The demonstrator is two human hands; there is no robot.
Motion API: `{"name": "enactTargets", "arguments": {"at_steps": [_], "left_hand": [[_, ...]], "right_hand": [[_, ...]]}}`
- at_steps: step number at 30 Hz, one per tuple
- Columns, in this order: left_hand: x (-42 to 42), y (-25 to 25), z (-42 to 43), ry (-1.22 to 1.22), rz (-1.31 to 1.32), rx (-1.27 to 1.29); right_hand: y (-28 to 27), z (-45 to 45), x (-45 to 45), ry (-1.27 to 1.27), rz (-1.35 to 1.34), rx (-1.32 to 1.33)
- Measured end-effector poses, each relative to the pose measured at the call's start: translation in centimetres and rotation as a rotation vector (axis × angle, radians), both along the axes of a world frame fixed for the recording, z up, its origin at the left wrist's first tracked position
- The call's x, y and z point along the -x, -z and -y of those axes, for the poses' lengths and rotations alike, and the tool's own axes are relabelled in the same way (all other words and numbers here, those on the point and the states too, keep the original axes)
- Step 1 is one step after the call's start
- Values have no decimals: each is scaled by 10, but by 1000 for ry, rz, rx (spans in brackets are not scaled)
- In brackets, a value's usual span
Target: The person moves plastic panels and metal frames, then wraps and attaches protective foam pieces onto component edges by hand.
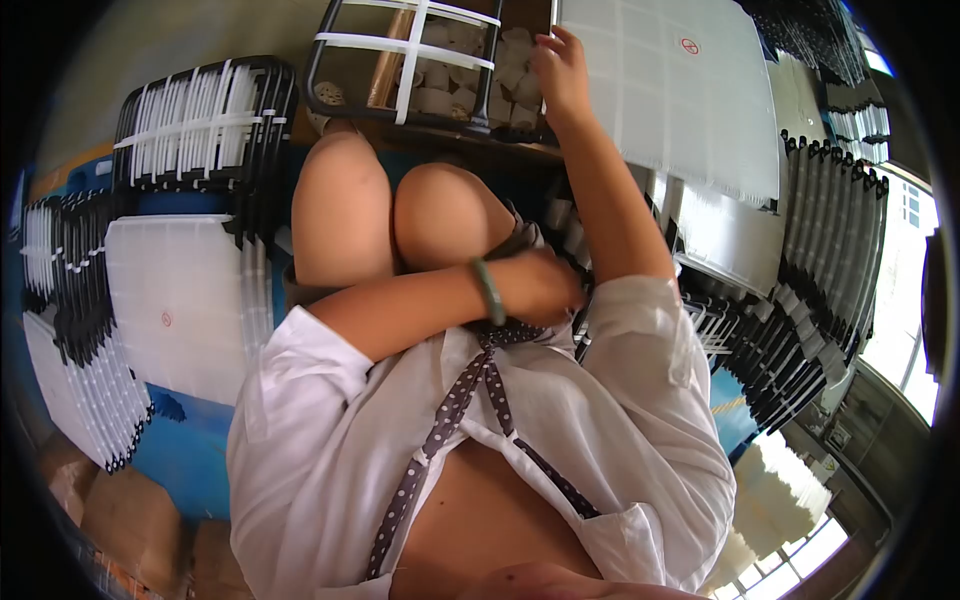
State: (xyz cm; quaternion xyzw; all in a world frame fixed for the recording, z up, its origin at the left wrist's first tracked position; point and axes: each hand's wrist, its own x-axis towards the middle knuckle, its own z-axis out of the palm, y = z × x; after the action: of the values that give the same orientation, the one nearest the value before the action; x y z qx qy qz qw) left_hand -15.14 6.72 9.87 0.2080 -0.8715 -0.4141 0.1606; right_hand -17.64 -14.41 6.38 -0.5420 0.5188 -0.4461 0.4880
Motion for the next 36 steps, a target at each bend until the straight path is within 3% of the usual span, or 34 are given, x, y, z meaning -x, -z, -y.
{"name": "enactTargets", "arguments": {"at_steps": [1, 2, 5, 6, 7, 9, 10, 11, 12, 20, 27, 36], "left_hand": [[11, -3, 4, 133, 152, 30], [18, 10, 4, 139, 103, 16], [37, 53, 10, 208, 45, -6], [41, 65, 14, 221, 18, -8], [42, 66, 20, 228, -8, -20], [45, 68, 26, 237, -63, -45], [44, 68, 30, 237, -82, -52], [41, 69, 33, 239, -100, -60], [39, 68, 37, 238, -116, -68], [21, 67, 54, 203, -211, -117], [18, 66, 52, 156, -221, -124], [17, 48, 38, 166, 81, 26]], "right_hand": [[14, 27, -6, 71, 60, -168], [24, 44, -13, 143, 119, -335], [57, 72, -36, 351, 213, -392], [91, 87, -46, 413, 33, -258], [109, 93, -61, 394, 100, -164], [139, 88, -66, 272, 373, -394], [136, 89, -64, 334, 651, -610], [185, 105, -47, 232, 676, -704], [200, 106, -45, 216, 701, -810], [247, 52, -82, 183, 697, -1127], [228, 52, -79, 204, 648, -1146], [121, 93, -57, 407, 618, -779]]}}
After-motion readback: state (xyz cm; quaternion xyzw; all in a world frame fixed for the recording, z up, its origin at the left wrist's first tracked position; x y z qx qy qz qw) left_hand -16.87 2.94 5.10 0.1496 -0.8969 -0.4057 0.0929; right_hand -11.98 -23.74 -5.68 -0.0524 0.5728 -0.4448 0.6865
